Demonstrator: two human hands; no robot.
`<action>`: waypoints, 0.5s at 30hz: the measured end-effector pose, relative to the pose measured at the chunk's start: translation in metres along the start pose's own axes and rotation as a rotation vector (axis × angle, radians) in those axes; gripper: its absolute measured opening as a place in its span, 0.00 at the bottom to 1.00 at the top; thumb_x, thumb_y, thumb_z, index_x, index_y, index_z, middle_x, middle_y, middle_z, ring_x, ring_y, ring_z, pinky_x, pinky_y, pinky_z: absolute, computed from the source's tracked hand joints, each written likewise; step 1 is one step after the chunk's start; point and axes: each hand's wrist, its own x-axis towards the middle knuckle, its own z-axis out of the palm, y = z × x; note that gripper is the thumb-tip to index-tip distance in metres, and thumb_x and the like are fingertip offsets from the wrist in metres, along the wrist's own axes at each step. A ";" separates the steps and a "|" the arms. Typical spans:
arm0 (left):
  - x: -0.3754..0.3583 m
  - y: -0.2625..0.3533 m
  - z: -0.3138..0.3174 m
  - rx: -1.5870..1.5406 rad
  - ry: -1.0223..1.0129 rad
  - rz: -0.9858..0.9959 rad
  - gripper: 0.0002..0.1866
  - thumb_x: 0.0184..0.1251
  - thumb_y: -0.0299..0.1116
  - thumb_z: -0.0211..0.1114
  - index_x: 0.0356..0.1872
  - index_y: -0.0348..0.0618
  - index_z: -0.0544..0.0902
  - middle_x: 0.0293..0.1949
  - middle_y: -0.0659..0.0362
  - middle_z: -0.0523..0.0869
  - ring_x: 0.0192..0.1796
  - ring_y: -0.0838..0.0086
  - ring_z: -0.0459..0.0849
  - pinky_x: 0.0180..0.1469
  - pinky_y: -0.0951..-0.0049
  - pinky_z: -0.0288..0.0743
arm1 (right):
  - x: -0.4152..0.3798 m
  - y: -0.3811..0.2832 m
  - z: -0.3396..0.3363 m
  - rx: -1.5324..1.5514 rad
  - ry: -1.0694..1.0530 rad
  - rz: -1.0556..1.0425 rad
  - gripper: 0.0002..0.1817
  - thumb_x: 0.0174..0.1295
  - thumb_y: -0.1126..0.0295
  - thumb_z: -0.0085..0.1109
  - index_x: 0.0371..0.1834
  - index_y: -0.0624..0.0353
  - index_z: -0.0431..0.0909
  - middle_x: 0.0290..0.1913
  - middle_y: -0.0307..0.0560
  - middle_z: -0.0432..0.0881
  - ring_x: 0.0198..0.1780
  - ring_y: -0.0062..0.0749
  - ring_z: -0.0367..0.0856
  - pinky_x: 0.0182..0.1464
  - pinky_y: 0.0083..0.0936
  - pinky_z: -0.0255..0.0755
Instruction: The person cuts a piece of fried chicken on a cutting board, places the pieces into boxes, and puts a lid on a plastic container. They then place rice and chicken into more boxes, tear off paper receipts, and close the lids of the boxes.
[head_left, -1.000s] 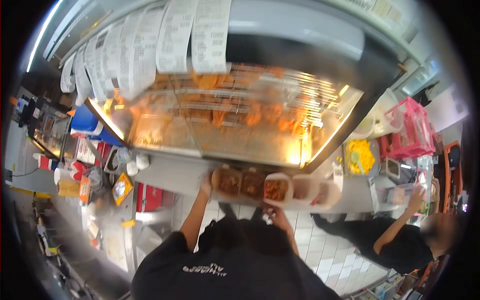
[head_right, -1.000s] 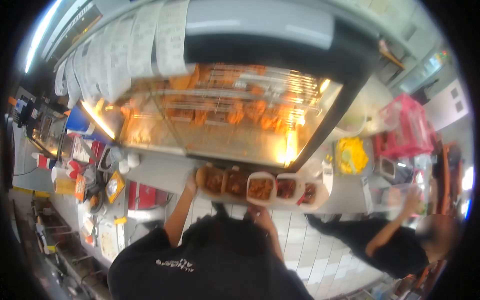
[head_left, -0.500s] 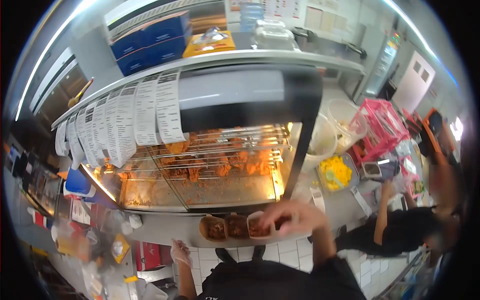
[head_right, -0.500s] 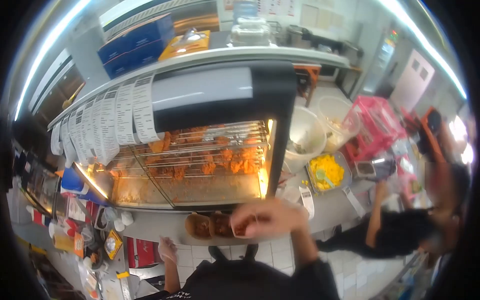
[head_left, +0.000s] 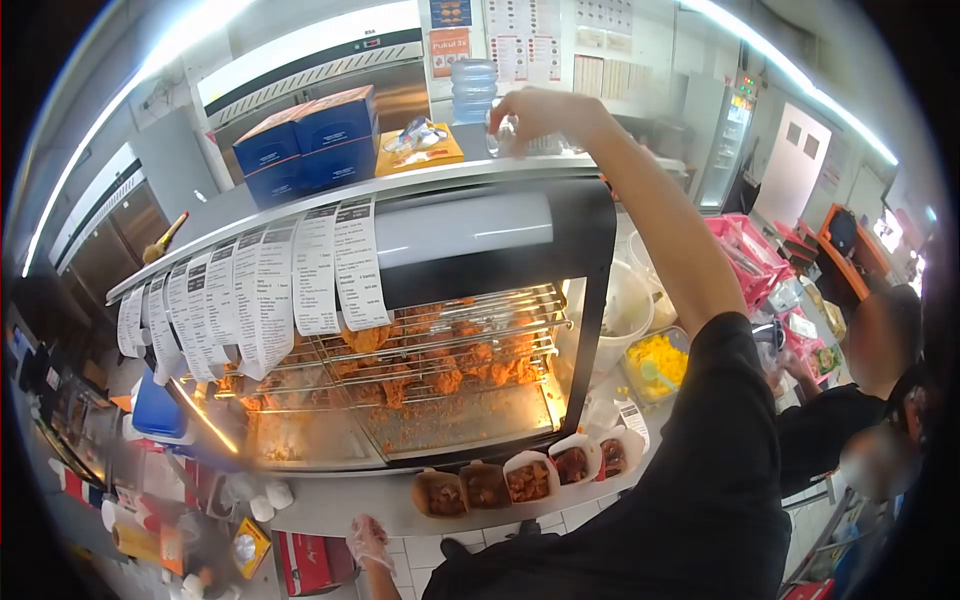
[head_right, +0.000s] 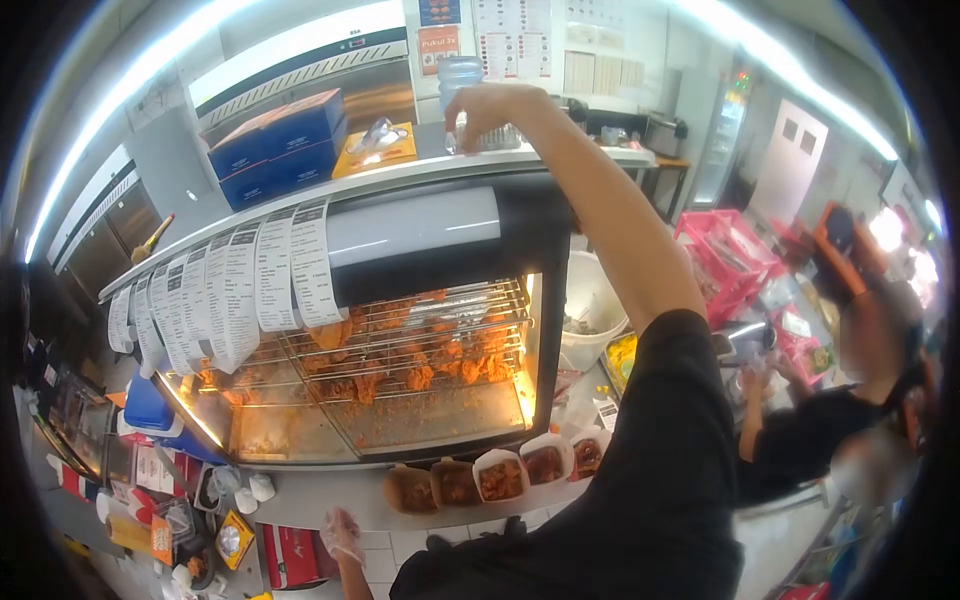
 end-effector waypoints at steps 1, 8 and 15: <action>0.003 -0.005 -0.006 0.002 -0.010 0.014 0.12 0.74 0.40 0.59 0.29 0.49 0.75 0.19 0.65 0.73 0.16 0.81 0.69 0.16 0.78 0.57 | 0.004 0.003 0.000 -0.001 -0.090 0.050 0.28 0.46 0.58 0.76 0.54 0.49 0.84 0.57 0.50 0.81 0.60 0.45 0.76 0.62 0.37 0.69; 0.020 -0.036 -0.022 -0.076 0.083 -0.179 0.10 0.72 0.36 0.58 0.29 0.49 0.75 0.20 0.65 0.73 0.16 0.83 0.66 0.15 0.81 0.57 | 0.004 0.012 -0.004 -0.071 0.001 0.026 0.34 0.44 0.54 0.77 0.58 0.49 0.83 0.55 0.48 0.84 0.57 0.41 0.80 0.61 0.34 0.72; 0.024 -0.042 -0.023 -0.084 0.051 -0.177 0.09 0.73 0.37 0.58 0.31 0.48 0.75 0.20 0.65 0.74 0.16 0.83 0.69 0.15 0.81 0.58 | 0.001 0.011 0.002 0.007 0.026 0.042 0.32 0.46 0.54 0.76 0.60 0.40 0.82 0.58 0.48 0.82 0.61 0.41 0.79 0.64 0.36 0.71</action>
